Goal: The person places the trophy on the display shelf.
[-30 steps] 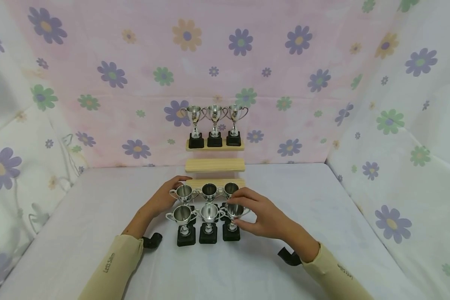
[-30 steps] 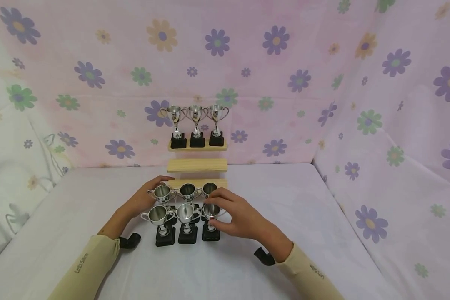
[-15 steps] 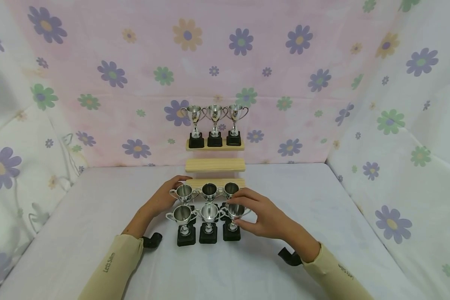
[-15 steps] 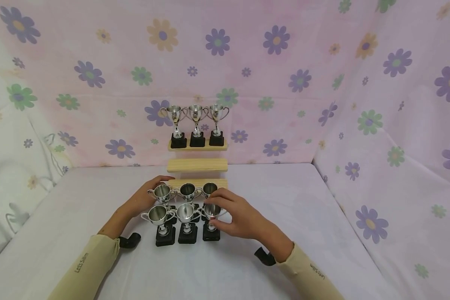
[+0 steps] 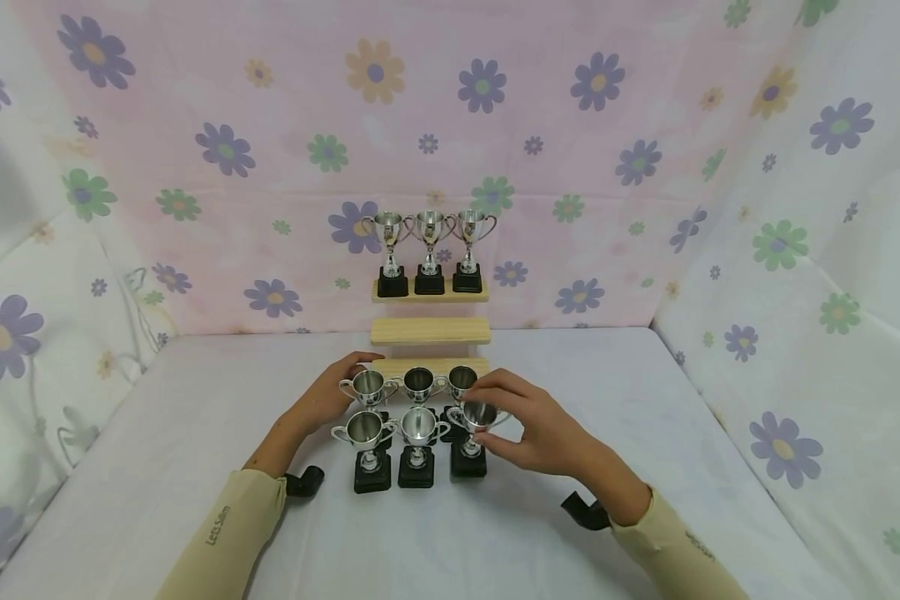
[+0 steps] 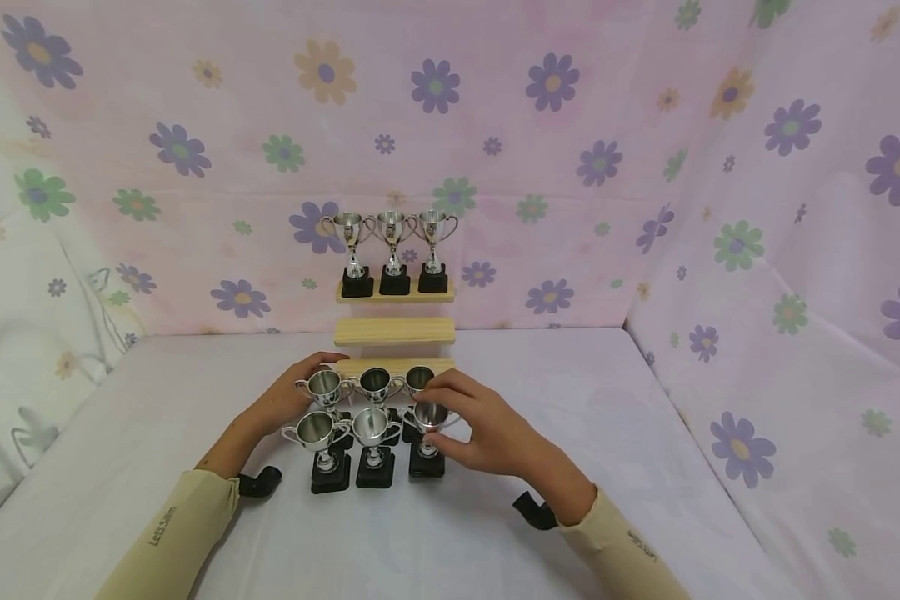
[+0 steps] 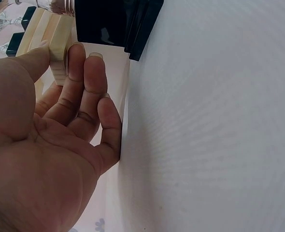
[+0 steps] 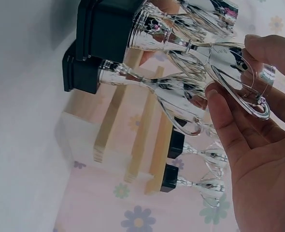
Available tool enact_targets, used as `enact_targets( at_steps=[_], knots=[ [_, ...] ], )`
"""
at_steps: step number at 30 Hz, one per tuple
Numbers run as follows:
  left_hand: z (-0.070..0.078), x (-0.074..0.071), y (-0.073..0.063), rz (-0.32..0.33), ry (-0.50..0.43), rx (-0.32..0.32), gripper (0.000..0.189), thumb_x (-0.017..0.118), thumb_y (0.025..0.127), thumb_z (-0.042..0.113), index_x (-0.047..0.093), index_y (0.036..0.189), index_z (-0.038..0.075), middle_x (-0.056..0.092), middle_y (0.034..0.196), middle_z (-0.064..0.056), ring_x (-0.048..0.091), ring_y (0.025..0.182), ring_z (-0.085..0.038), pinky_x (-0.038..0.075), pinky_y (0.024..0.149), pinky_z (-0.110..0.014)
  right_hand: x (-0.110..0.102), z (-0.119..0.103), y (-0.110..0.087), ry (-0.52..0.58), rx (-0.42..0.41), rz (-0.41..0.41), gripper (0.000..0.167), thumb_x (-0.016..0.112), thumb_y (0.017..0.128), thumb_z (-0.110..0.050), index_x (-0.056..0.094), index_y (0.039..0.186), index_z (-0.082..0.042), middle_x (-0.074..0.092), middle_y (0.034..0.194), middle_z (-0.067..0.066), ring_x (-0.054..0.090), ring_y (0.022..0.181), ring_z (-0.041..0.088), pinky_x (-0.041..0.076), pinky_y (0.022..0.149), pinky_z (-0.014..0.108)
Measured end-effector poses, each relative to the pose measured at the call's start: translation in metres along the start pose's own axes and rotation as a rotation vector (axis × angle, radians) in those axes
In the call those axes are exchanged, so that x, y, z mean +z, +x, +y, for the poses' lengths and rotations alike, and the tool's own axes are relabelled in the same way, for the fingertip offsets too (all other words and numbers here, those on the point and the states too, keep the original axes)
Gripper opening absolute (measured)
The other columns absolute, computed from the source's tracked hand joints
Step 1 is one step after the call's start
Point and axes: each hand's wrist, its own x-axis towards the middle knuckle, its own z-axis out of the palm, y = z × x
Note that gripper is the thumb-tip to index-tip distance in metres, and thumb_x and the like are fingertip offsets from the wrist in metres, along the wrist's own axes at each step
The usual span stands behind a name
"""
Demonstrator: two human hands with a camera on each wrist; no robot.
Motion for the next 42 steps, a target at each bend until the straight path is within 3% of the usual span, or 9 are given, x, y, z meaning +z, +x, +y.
enact_targets(
  at_steps=[11, 20, 32, 42],
  knots=[
    [0.001, 0.001, 0.001, -0.009, -0.012, 0.001, 0.065, 0.046, 0.091, -0.012, 0.052, 0.153, 0.008, 0.074, 0.112, -0.009, 0.066, 0.103, -0.020, 0.047, 0.100, -0.047, -0.019, -0.009, 0.001, 0.012, -0.033, 0.068, 0.052, 0.081, 0.093, -0.016, 0.065, 0.142, -0.011, 0.062, 0.135, 0.003, 0.063, 0.115, 0.015, 0.053, 0.087, 0.025],
    [0.002, 0.001, 0.001, -0.018, -0.032, 0.022, 0.070, 0.043, 0.086, -0.015, 0.051, 0.152, 0.006, 0.073, 0.107, -0.009, 0.066, 0.100, -0.022, 0.047, 0.099, -0.048, -0.040, -0.016, 0.006, -0.024, -0.041, 0.078, 0.051, 0.081, 0.093, -0.018, 0.065, 0.141, -0.012, 0.063, 0.134, 0.004, 0.063, 0.116, 0.016, 0.051, 0.090, 0.024],
    [0.001, 0.000, 0.001, -0.015, -0.007, 0.019, 0.070, 0.041, 0.086, -0.015, 0.050, 0.153, 0.004, 0.074, 0.111, -0.010, 0.066, 0.102, -0.021, 0.047, 0.099, -0.048, -0.072, -0.022, 0.030, -0.083, -0.107, 0.019, 0.049, 0.077, 0.097, -0.024, 0.063, 0.141, -0.010, 0.062, 0.132, 0.003, 0.061, 0.111, 0.013, 0.052, 0.092, 0.030],
    [-0.002, -0.002, 0.002, -0.015, 0.001, 0.018, 0.067, 0.042, 0.088, -0.014, 0.049, 0.153, 0.002, 0.074, 0.112, -0.011, 0.067, 0.101, -0.020, 0.048, 0.099, -0.047, -0.095, -0.026, 0.061, -0.124, -0.142, 0.009, 0.052, 0.081, 0.092, -0.014, 0.062, 0.141, -0.008, 0.063, 0.130, 0.006, 0.062, 0.107, 0.016, 0.053, 0.089, 0.036]
  ],
)
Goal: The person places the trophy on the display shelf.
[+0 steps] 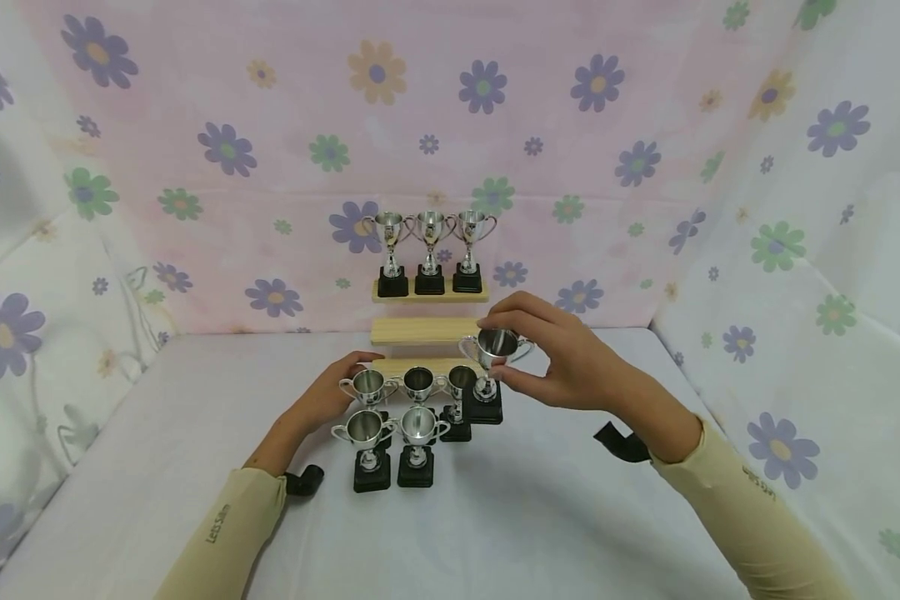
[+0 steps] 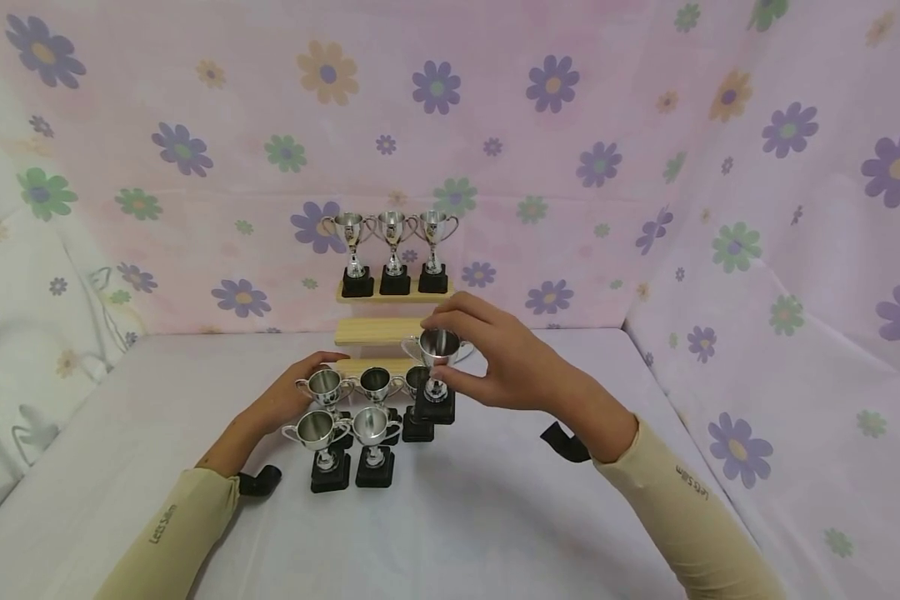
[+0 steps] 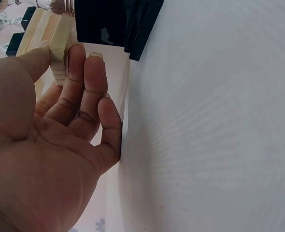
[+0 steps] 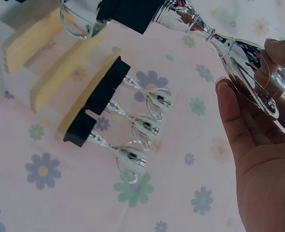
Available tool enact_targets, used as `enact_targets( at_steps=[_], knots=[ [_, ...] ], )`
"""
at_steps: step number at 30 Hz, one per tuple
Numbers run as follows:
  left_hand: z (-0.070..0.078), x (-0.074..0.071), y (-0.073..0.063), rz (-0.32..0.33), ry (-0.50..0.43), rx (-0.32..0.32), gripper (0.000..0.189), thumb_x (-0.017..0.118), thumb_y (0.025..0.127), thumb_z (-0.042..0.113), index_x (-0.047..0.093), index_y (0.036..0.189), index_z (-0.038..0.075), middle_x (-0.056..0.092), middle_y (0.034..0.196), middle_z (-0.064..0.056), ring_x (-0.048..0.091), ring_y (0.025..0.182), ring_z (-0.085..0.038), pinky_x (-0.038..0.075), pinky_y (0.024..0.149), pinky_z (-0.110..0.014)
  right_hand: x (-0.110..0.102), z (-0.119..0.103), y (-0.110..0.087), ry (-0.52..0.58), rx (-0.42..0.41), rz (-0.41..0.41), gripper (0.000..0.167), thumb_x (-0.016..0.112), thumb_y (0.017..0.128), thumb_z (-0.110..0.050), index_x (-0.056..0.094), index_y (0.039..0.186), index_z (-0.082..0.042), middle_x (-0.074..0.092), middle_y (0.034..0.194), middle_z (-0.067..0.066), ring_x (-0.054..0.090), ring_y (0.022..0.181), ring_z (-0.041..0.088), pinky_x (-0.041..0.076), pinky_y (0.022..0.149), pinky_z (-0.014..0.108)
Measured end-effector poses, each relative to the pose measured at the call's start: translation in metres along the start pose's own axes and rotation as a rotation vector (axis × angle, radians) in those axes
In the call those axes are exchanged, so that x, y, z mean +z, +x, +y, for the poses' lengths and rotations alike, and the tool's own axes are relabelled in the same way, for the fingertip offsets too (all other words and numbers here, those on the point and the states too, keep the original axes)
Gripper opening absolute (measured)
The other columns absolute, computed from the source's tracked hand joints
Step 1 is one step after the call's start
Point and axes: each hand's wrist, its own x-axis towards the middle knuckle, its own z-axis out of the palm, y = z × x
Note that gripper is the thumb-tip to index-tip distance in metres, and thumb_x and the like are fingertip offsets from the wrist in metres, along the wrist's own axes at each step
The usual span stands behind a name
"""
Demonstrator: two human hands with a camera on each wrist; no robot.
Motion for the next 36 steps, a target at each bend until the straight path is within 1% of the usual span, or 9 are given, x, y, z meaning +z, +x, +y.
enact_targets(
  at_steps=[7, 12, 14, 19, 21, 25, 29, 33, 36],
  knots=[
    [-0.001, 0.000, 0.001, 0.001, 0.013, 0.014, 0.065, 0.043, 0.089, -0.013, 0.050, 0.152, 0.003, 0.075, 0.109, -0.009, 0.067, 0.098, -0.019, 0.048, 0.098, -0.046, -0.010, 0.010, 0.025, -0.023, 0.008, 0.002, 0.050, 0.081, 0.092, -0.014, 0.065, 0.138, -0.005, 0.063, 0.132, 0.007, 0.062, 0.113, 0.019, 0.052, 0.094, 0.040],
    [0.001, 0.000, 0.000, 0.001, 0.008, 0.008, 0.067, 0.042, 0.087, -0.014, 0.050, 0.152, 0.002, 0.074, 0.109, -0.010, 0.066, 0.097, -0.018, 0.049, 0.096, -0.044, -0.011, 0.019, 0.043, -0.020, -0.005, 0.005, 0.047, 0.081, 0.092, -0.016, 0.066, 0.135, -0.003, 0.064, 0.129, 0.008, 0.061, 0.109, 0.020, 0.052, 0.090, 0.041],
    [0.001, 0.000, 0.000, 0.000, 0.002, 0.005, 0.070, 0.040, 0.085, -0.015, 0.050, 0.152, 0.002, 0.074, 0.109, -0.010, 0.066, 0.097, -0.019, 0.048, 0.096, -0.044, -0.011, 0.022, 0.050, -0.021, -0.013, 0.003, 0.047, 0.080, 0.093, -0.016, 0.066, 0.135, -0.003, 0.064, 0.129, 0.009, 0.061, 0.109, 0.020, 0.052, 0.090, 0.042],
    [0.002, 0.000, -0.001, -0.001, -0.011, 0.000, 0.072, 0.039, 0.083, -0.016, 0.049, 0.152, 0.002, 0.073, 0.110, -0.012, 0.065, 0.097, -0.021, 0.047, 0.095, -0.045, -0.007, 0.032, 0.065, -0.051, -0.032, -0.031, 0.044, 0.077, 0.095, -0.015, 0.066, 0.134, -0.001, 0.064, 0.128, 0.010, 0.062, 0.108, 0.022, 0.052, 0.091, 0.042],
    [0.002, 0.000, -0.001, -0.002, -0.005, -0.001, 0.071, 0.040, 0.084, -0.015, 0.049, 0.153, 0.003, 0.073, 0.112, -0.012, 0.064, 0.099, -0.021, 0.047, 0.095, -0.045, -0.006, 0.037, 0.071, -0.068, -0.031, -0.051, 0.042, 0.076, 0.095, -0.016, 0.066, 0.133, 0.000, 0.064, 0.127, 0.011, 0.062, 0.108, 0.023, 0.051, 0.091, 0.042],
    [0.002, 0.001, -0.001, -0.002, 0.001, -0.015, 0.070, 0.041, 0.086, -0.014, 0.050, 0.153, 0.005, 0.074, 0.115, -0.013, 0.064, 0.101, -0.022, 0.047, 0.095, -0.045, -0.003, 0.043, 0.083, -0.102, 0.002, -0.096, 0.042, 0.074, 0.097, -0.019, 0.065, 0.133, 0.000, 0.063, 0.130, 0.012, 0.062, 0.112, 0.024, 0.051, 0.095, 0.043],
    [0.002, 0.002, 0.000, 0.004, 0.007, -0.030, 0.067, 0.042, 0.089, -0.013, 0.050, 0.153, 0.007, 0.073, 0.113, -0.010, 0.064, 0.101, -0.020, 0.047, 0.096, -0.043, 0.001, 0.047, 0.095, -0.134, 0.049, -0.143, 0.044, 0.074, 0.098, -0.022, 0.064, 0.136, -0.002, 0.062, 0.133, 0.012, 0.061, 0.116, 0.026, 0.050, 0.098, 0.044],
    [0.003, 0.001, -0.001, 0.001, -0.010, -0.029, 0.069, 0.040, 0.088, -0.015, 0.050, 0.153, 0.006, 0.073, 0.113, -0.011, 0.064, 0.100, -0.021, 0.047, 0.095, -0.043, 0.007, 0.052, 0.108, -0.148, 0.072, -0.170, 0.044, 0.073, 0.099, -0.022, 0.064, 0.136, -0.001, 0.062, 0.132, 0.013, 0.060, 0.114, 0.027, 0.049, 0.098, 0.044],
    [0.004, 0.000, -0.002, -0.006, -0.026, -0.020, 0.069, 0.040, 0.088, -0.015, 0.049, 0.154, 0.004, 0.073, 0.114, -0.013, 0.063, 0.100, -0.023, 0.047, 0.094, -0.044, 0.013, 0.058, 0.117, -0.147, 0.081, -0.183, 0.043, 0.072, 0.099, -0.022, 0.064, 0.136, -0.001, 0.062, 0.132, 0.013, 0.060, 0.116, 0.027, 0.048, 0.101, 0.043]
  ],
)
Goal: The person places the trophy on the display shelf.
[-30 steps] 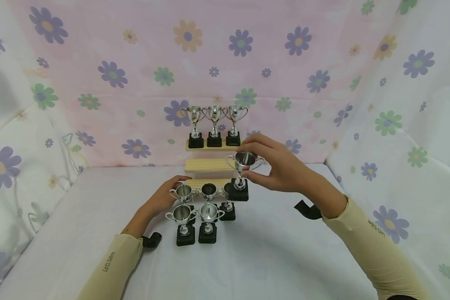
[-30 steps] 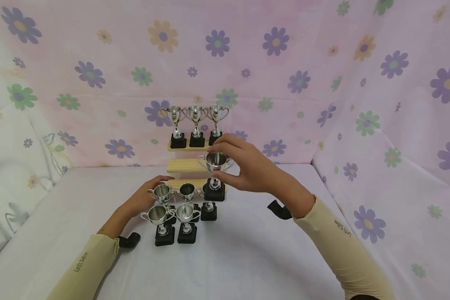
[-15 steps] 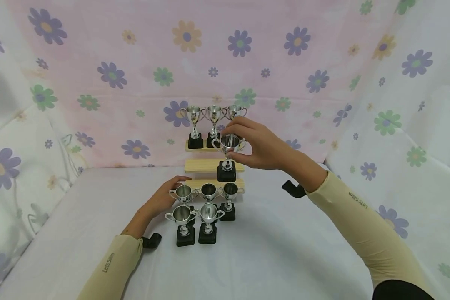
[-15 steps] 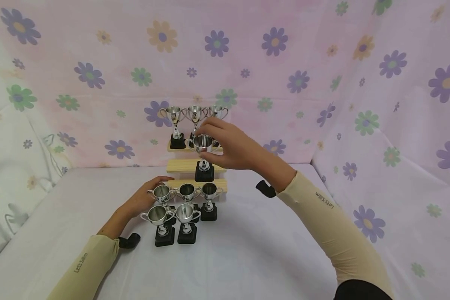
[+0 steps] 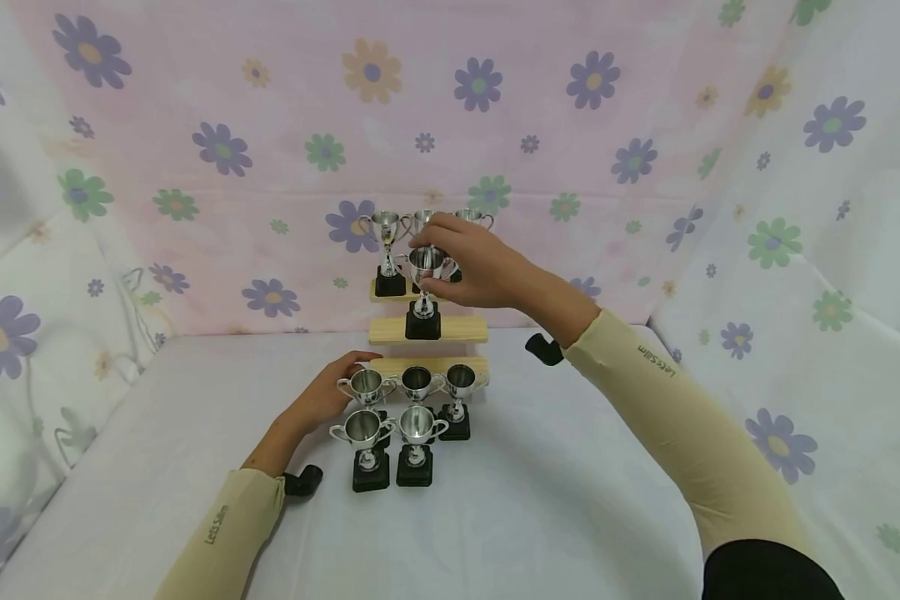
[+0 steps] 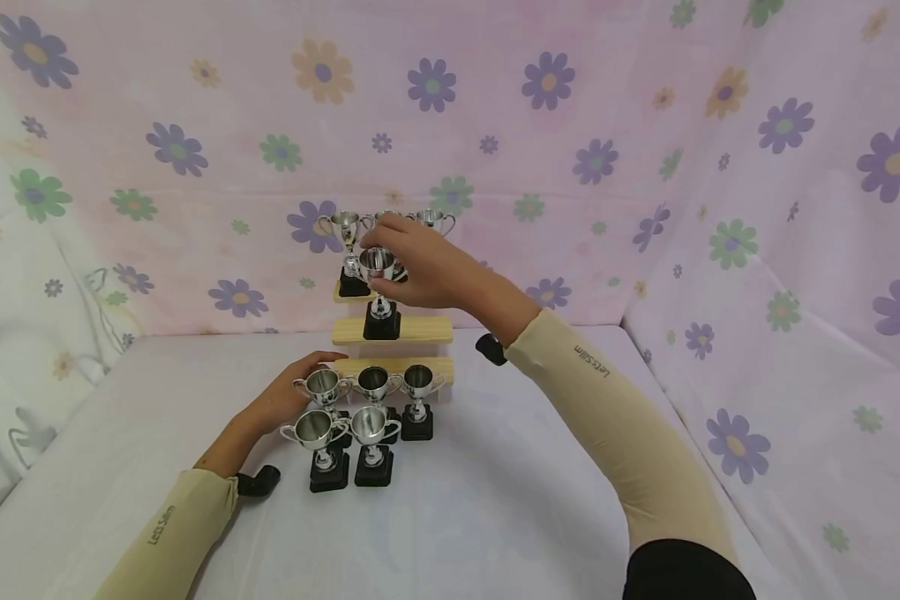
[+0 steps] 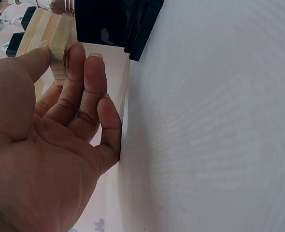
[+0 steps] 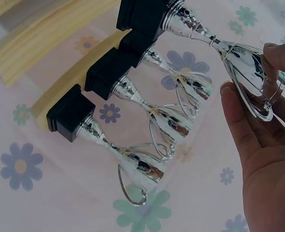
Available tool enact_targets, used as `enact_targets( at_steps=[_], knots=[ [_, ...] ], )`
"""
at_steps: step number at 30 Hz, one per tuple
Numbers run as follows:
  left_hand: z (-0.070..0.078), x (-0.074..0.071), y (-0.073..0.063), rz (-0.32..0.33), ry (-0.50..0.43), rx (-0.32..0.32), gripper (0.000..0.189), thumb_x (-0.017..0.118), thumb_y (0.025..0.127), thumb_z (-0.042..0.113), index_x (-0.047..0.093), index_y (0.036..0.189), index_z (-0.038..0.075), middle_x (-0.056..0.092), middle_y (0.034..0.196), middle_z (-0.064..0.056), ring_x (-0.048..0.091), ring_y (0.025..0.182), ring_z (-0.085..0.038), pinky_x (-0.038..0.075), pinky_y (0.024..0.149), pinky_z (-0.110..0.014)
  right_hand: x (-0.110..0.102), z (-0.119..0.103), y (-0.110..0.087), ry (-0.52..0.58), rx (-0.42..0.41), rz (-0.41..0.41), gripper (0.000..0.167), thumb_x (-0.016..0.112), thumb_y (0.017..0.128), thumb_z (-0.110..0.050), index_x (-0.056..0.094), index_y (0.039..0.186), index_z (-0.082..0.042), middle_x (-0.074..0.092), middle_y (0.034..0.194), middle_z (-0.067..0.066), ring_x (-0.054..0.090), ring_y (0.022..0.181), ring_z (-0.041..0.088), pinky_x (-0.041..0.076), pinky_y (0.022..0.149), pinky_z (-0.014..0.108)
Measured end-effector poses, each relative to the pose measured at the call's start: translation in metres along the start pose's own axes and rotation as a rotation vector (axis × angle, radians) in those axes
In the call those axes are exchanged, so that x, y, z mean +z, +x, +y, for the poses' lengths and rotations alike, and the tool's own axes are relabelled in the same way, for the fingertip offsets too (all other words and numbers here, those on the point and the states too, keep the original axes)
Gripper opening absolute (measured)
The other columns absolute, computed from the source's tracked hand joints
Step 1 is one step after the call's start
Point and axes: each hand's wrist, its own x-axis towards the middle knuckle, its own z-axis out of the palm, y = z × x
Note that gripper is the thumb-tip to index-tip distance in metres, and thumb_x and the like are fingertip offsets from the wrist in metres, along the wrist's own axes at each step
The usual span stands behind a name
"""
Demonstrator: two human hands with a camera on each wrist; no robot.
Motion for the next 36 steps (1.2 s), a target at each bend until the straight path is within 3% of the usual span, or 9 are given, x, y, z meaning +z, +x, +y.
enact_targets(
  at_steps=[7, 13, 18, 22, 28, 36],
  knots=[
    [-0.001, 0.001, 0.001, 0.011, 0.012, -0.006, 0.066, 0.044, 0.091, -0.013, 0.048, 0.154, 0.003, 0.073, 0.117, -0.015, 0.063, 0.100, -0.023, 0.047, 0.094, -0.045, 0.017, 0.010, 0.021, 0.008, 0.055, -0.036, 0.044, 0.071, 0.101, -0.023, 0.063, 0.138, -0.002, 0.062, 0.136, 0.011, 0.059, 0.122, 0.026, 0.043, 0.109, 0.043],
    [0.000, 0.000, 0.001, 0.005, 0.005, 0.000, 0.065, 0.046, 0.091, -0.013, 0.048, 0.154, 0.004, 0.072, 0.113, -0.013, 0.063, 0.100, -0.023, 0.047, 0.096, -0.045, 0.034, 0.016, 0.035, 0.015, 0.114, -0.075, 0.045, 0.071, 0.102, -0.026, 0.064, 0.141, -0.005, 0.061, 0.138, 0.009, 0.061, 0.114, 0.023, 0.047, 0.104, 0.041],
    [0.000, 0.001, 0.002, 0.009, 0.015, 0.003, 0.061, 0.051, 0.095, -0.007, 0.047, 0.155, 0.003, 0.072, 0.113, -0.011, 0.063, 0.100, -0.021, 0.047, 0.095, -0.045, 0.046, 0.020, 0.044, 0.022, 0.130, -0.095, 0.046, 0.071, 0.102, -0.026, 0.064, 0.141, -0.003, 0.061, 0.137, 0.010, 0.061, 0.119, 0.024, 0.048, 0.105, 0.038],
    [-0.002, 0.001, 0.003, 0.007, 0.021, 0.010, 0.061, 0.052, 0.095, -0.007, 0.047, 0.155, 0.003, 0.072, 0.111, -0.011, 0.063, 0.099, -0.021, 0.048, 0.095, -0.046, 0.054, 0.020, 0.049, 0.039, 0.150, -0.105, 0.045, 0.070, 0.102, -0.025, 0.063, 0.142, -0.004, 0.060, 0.140, 0.011, 0.059, 0.121, 0.024, 0.049, 0.104, 0.036],
    [-0.004, 0.001, 0.004, 0.001, 0.030, 0.017, 0.064, 0.048, 0.092, -0.011, 0.049, 0.154, 0.004, 0.073, 0.107, -0.010, 0.065, 0.098, -0.020, 0.048, 0.096, -0.045, 0.064, 0.022, 0.052, 0.066, 0.169, -0.120, 0.046, 0.070, 0.103, -0.022, 0.062, 0.144, -0.003, 0.056, 0.146, 0.013, 0.065, 0.112, 0.022, 0.052, 0.098, 0.032],
    [-0.001, 0.000, 0.003, 0.001, 0.014, 0.020, 0.065, 0.047, 0.091, -0.012, 0.049, 0.154, 0.005, 0.072, 0.104, -0.009, 0.064, 0.097, -0.022, 0.048, 0.097, -0.046, 0.073, 0.023, 0.055, 0.061, 0.180, -0.116, 0.047, 0.069, 0.103, -0.022, 0.061, 0.145, -0.003, 0.055, 0.143, 0.011, 0.064, 0.110, 0.020, 0.050, 0.101, 0.033]
  ],
)
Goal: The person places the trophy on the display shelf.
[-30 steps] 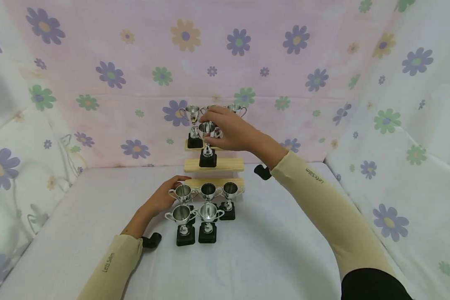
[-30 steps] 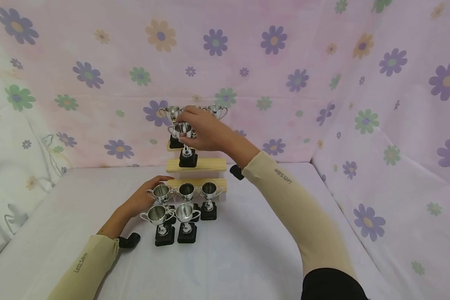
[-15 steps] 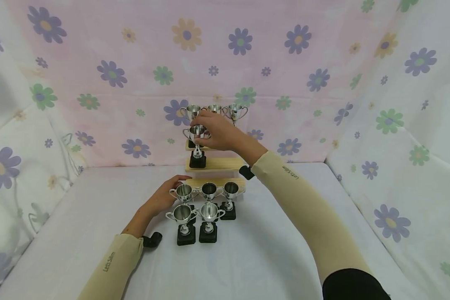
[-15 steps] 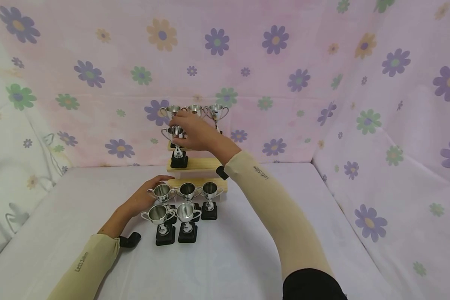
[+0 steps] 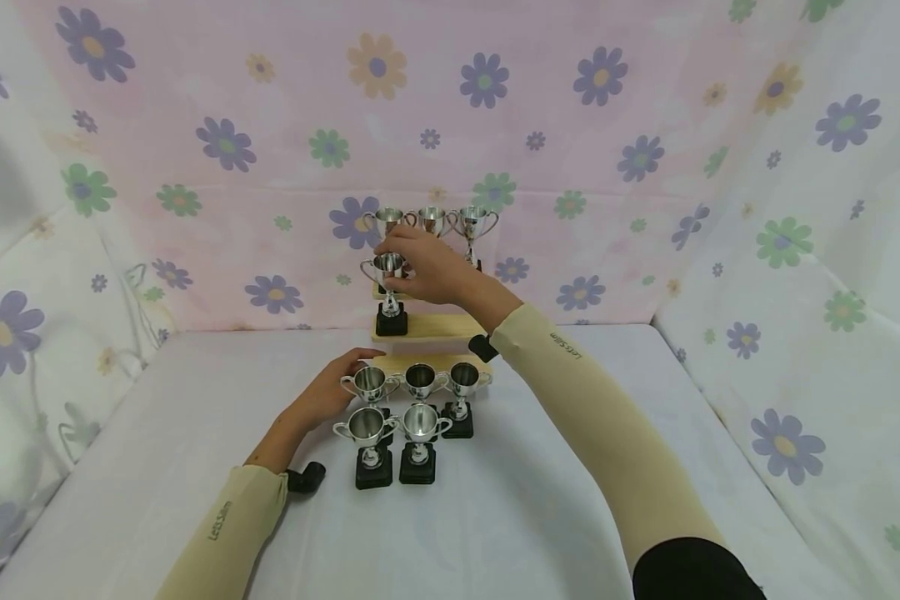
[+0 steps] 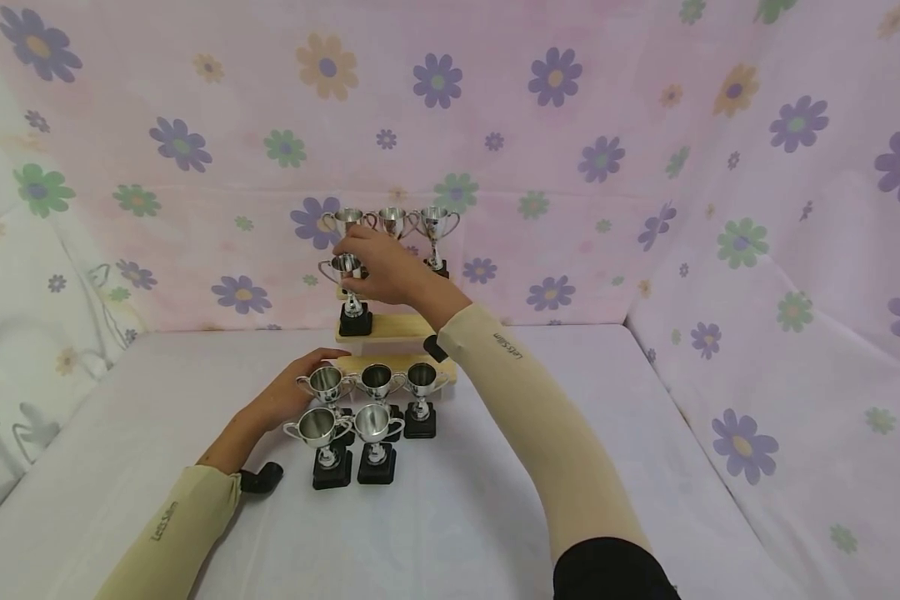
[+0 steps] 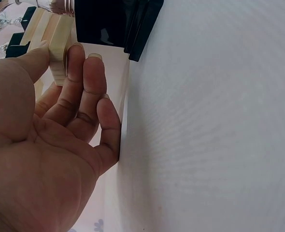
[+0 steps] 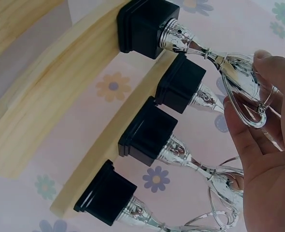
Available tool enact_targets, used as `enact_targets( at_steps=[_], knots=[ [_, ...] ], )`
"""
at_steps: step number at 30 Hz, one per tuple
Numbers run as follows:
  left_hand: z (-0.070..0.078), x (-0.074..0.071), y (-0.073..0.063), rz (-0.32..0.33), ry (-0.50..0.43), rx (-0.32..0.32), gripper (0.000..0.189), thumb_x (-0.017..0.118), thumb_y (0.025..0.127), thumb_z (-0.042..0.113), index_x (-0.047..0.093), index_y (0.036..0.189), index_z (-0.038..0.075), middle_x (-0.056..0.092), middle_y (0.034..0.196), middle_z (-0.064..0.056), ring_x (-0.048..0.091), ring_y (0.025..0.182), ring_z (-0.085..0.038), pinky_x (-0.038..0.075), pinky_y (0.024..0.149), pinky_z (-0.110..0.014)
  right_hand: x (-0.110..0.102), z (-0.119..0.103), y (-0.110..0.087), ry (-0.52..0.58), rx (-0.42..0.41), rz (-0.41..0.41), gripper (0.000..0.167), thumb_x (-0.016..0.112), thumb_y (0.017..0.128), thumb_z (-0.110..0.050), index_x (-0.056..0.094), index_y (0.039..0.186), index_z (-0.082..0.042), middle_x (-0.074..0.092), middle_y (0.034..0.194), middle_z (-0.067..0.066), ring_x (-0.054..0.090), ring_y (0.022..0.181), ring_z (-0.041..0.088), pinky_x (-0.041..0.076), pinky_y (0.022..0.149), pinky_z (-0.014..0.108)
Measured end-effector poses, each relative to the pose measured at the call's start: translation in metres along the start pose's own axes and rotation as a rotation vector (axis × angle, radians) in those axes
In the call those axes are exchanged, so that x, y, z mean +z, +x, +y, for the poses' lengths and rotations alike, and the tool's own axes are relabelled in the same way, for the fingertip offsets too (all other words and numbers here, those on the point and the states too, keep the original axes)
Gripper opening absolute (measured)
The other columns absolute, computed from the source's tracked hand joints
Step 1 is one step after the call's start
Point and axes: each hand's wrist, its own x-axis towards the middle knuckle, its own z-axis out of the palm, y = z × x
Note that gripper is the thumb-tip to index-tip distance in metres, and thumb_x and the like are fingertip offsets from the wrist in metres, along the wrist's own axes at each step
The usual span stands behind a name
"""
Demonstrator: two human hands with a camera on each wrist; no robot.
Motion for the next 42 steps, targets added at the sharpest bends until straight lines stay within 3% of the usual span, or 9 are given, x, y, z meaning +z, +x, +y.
enact_targets(
  at_steps=[5, 12, 19, 30, 42],
  knots=[
    [0.003, 0.000, 0.000, 0.000, -0.007, 0.003, 0.067, 0.045, 0.090, -0.012, 0.047, 0.155, 0.004, 0.072, 0.107, -0.009, 0.064, 0.098, -0.021, 0.048, 0.095, -0.046, 0.002, 0.001, 0.001, -0.005, 0.001, 0.011, 0.047, 0.070, 0.103, -0.022, 0.061, 0.145, -0.003, 0.056, 0.143, 0.011, 0.060, 0.116, 0.023, 0.046, 0.105, 0.037],
    [0.002, -0.001, 0.001, 0.004, 0.007, -0.015, 0.064, 0.047, 0.093, -0.010, 0.048, 0.155, 0.006, 0.072, 0.110, -0.010, 0.064, 0.100, -0.021, 0.048, 0.097, -0.048, 0.004, 0.002, 0.000, -0.017, 0.016, 0.020, 0.052, 0.070, 0.103, -0.027, 0.059, 0.149, -0.006, 0.057, 0.147, 0.010, 0.053, 0.136, 0.025, 0.042, 0.114, 0.038],
    [0.001, 0.000, 0.000, 0.008, 0.022, -0.036, 0.065, 0.047, 0.092, -0.011, 0.050, 0.154, 0.009, 0.072, 0.113, -0.011, 0.065, 0.104, -0.022, 0.047, 0.100, -0.050, 0.000, 0.001, -0.011, 0.018, -0.001, 0.068, 0.056, 0.071, 0.102, -0.030, 0.057, 0.152, -0.008, 0.055, 0.151, 0.010, 0.053, 0.138, 0.026, 0.042, 0.115, 0.041],
    [-0.002, -0.001, 0.002, 0.004, 0.043, -0.023, 0.073, 0.040, 0.085, -0.015, 0.050, 0.154, 0.009, 0.071, 0.108, -0.010, 0.065, 0.102, -0.022, 0.047, 0.098, -0.048, -0.014, -0.002, -0.041, 0.107, -0.047, 0.242, 0.057, 0.076, 0.099, -0.024, 0.058, 0.150, -0.007, 0.055, 0.150, 0.011, 0.056, 0.134, 0.026, 0.044, 0.113, 0.041],
    [-0.001, 0.001, 0.003, 0.017, 0.028, -0.061, 0.071, 0.042, 0.089, -0.015, 0.051, 0.154, 0.012, 0.070, 0.127, -0.013, 0.064, 0.115, -0.028, 0.047, 0.102, -0.050, -0.007, -0.005, -0.080, 0.165, -0.131, 0.401, 0.054, 0.079, 0.095, -0.019, 0.062, 0.144, -0.004, 0.058, 0.143, 0.013, 0.056, 0.134, 0.028, 0.047, 0.111, 0.044]
  ],
)
